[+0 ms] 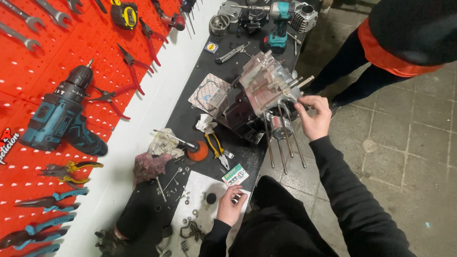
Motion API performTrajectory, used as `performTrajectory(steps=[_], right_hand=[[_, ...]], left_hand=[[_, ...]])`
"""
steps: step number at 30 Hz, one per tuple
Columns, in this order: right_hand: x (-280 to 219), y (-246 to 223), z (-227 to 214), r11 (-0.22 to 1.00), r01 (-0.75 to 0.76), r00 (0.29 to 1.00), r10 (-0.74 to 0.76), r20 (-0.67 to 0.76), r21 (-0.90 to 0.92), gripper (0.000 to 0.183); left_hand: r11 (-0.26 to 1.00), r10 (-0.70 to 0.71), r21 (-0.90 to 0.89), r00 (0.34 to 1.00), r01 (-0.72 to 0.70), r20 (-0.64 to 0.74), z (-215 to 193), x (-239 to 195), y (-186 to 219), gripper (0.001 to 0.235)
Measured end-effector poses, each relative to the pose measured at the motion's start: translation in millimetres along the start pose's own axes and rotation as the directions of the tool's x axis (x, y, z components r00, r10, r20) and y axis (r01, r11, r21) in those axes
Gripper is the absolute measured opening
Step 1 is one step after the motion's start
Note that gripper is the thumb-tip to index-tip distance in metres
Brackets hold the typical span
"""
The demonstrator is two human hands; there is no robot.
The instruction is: The person assembles a small engine by inserting a piston with connecting rods into the cylinder block and then installing a small black ring onto the piston. The person handles the piston assembly and ring by hand, aligning and seating components into the engine block on a workbench.
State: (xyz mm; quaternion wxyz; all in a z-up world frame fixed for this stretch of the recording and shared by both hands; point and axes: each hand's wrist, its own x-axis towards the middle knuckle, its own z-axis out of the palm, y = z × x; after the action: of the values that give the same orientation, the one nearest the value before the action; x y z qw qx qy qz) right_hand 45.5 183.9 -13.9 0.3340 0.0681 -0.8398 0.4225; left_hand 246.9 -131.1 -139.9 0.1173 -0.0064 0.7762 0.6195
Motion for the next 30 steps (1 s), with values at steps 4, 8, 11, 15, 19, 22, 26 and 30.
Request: performTrajectory(steps=[4,8,11,15,19,22,26,30], right_hand=[[-9,33,19,0.985,-0.135,0.987,0.142,-0.069,0.106,0.017],[-6,31,3,0.981,-0.113,0.993,0.117,-0.017,0.158,0.014],[-4,27,-5,0.989,-0.002,0.997,-0.009,0.074,0.146,0.018],[-5,24,8,0.993,-0.059,0.998,0.06,-0.001,0.102,0.016],[6,34,22,0.985,-0.14,0.982,0.151,-0.115,0.101,0.023],[5,30,11,0.983,-0.144,0.986,0.153,-0.069,0.117,0.022],[-18,34,-8,0.985,-0.104,0.994,0.097,0.052,0.138,0.027],[-25,12,-21,0.989,-0.086,0.981,0.063,0.182,0.122,0.056]], left_hand=[[1.0,0.014,0.005,1.0,-0.014,0.003,6,4,2,0.032],[1.0,0.005,0.02,1.0,-0.005,0.011,4,3,9,0.033],[1.0,0.025,-0.009,1.0,-0.025,0.009,1,2,5,0.033],[1.0,-0.029,-0.009,0.999,0.03,0.02,3,-1,-5,0.033],[1.0,-0.016,-0.016,0.998,0.017,0.054,12,2,-1,0.031],[0.999,0.015,0.039,0.998,-0.018,0.064,15,3,12,0.029],[0.999,0.04,0.032,0.998,-0.042,0.05,12,-1,7,0.031],[1.0,0.004,0.019,0.999,-0.005,0.039,7,-7,3,0.03]])
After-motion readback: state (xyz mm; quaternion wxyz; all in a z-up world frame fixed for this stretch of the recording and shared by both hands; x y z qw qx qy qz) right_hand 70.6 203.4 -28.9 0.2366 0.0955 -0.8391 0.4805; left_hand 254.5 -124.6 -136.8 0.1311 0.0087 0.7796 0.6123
